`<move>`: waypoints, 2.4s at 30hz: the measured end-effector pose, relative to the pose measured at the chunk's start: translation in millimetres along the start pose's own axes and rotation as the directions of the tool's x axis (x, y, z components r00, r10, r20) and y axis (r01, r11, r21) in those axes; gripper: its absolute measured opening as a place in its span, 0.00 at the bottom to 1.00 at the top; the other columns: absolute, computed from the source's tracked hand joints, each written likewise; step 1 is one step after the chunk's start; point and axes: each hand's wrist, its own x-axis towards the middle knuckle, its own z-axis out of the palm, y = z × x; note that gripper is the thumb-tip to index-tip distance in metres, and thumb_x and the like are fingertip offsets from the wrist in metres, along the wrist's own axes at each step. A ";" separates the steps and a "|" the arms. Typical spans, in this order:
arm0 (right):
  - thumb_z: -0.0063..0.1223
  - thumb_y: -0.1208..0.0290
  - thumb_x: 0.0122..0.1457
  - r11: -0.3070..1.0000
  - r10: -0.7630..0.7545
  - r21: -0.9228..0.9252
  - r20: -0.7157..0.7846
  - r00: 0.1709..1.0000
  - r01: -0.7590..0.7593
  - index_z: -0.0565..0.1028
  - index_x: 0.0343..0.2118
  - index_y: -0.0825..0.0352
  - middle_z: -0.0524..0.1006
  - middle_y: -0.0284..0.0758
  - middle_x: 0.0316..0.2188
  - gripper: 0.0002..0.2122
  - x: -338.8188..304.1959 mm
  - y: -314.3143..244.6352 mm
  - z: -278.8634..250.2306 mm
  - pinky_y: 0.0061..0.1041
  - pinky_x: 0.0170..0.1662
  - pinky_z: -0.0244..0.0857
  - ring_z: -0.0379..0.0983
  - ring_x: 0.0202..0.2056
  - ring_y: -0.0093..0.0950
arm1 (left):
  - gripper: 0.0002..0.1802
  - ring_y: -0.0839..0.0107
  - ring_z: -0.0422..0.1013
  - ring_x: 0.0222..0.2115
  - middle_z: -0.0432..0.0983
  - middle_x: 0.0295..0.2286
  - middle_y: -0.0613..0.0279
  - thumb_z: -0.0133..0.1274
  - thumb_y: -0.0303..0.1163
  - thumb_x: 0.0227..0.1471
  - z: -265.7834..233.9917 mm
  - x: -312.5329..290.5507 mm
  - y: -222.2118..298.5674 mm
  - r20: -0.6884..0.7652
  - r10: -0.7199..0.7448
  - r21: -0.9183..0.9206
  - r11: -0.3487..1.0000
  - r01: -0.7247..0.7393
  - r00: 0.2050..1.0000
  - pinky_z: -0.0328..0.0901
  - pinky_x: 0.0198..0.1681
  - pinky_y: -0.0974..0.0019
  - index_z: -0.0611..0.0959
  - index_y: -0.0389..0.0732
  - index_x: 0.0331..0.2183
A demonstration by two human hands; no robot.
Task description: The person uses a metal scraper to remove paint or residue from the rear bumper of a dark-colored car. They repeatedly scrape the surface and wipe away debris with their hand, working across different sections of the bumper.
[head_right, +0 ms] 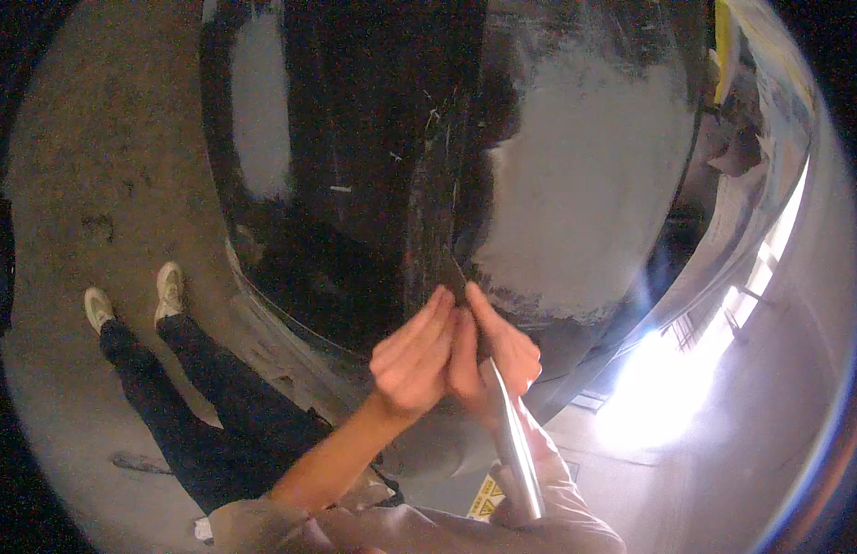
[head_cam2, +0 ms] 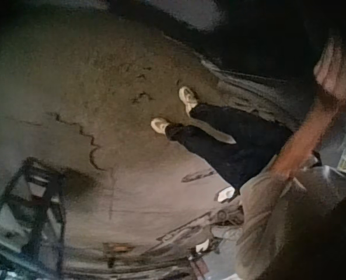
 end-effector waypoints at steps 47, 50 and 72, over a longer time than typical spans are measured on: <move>0.60 0.84 0.60 0.999 -0.031 -0.016 0.050 0.998 0.032 0.84 0.47 0.73 0.87 0.47 0.37 0.12 20.7 -11.1 -24.1 0.26 0.42 0.77 0.87 0.37 0.31 | 0.17 0.46 0.80 0.51 0.83 0.46 0.37 0.59 0.12 0.46 1.1 8.4 21.0 -0.086 -0.040 -0.101 0.994 0.031 0.995 0.77 0.52 0.55 0.87 0.24 0.42; 0.60 0.85 0.60 1.000 -0.024 -0.014 0.059 0.998 0.025 0.83 0.48 0.72 0.87 0.48 0.37 0.13 15.5 -3.2 -22.6 0.26 0.42 0.77 0.87 0.37 0.33 | 0.18 0.46 0.80 0.51 0.83 0.46 0.37 0.60 0.12 0.45 6.8 2.9 12.4 -0.085 -0.031 -0.094 0.995 0.023 0.996 0.77 0.52 0.55 0.87 0.24 0.42; 0.59 0.84 0.61 0.999 -0.030 0.031 0.027 0.999 0.029 0.84 0.47 0.72 0.87 0.45 0.37 0.12 19.3 -18.0 -9.4 0.26 0.43 0.76 0.86 0.37 0.29 | 0.19 0.44 0.79 0.52 0.82 0.48 0.38 0.57 0.12 0.47 -7.6 7.2 2.0 -0.058 0.006 -0.100 0.995 -0.012 0.998 0.76 0.54 0.53 0.86 0.24 0.44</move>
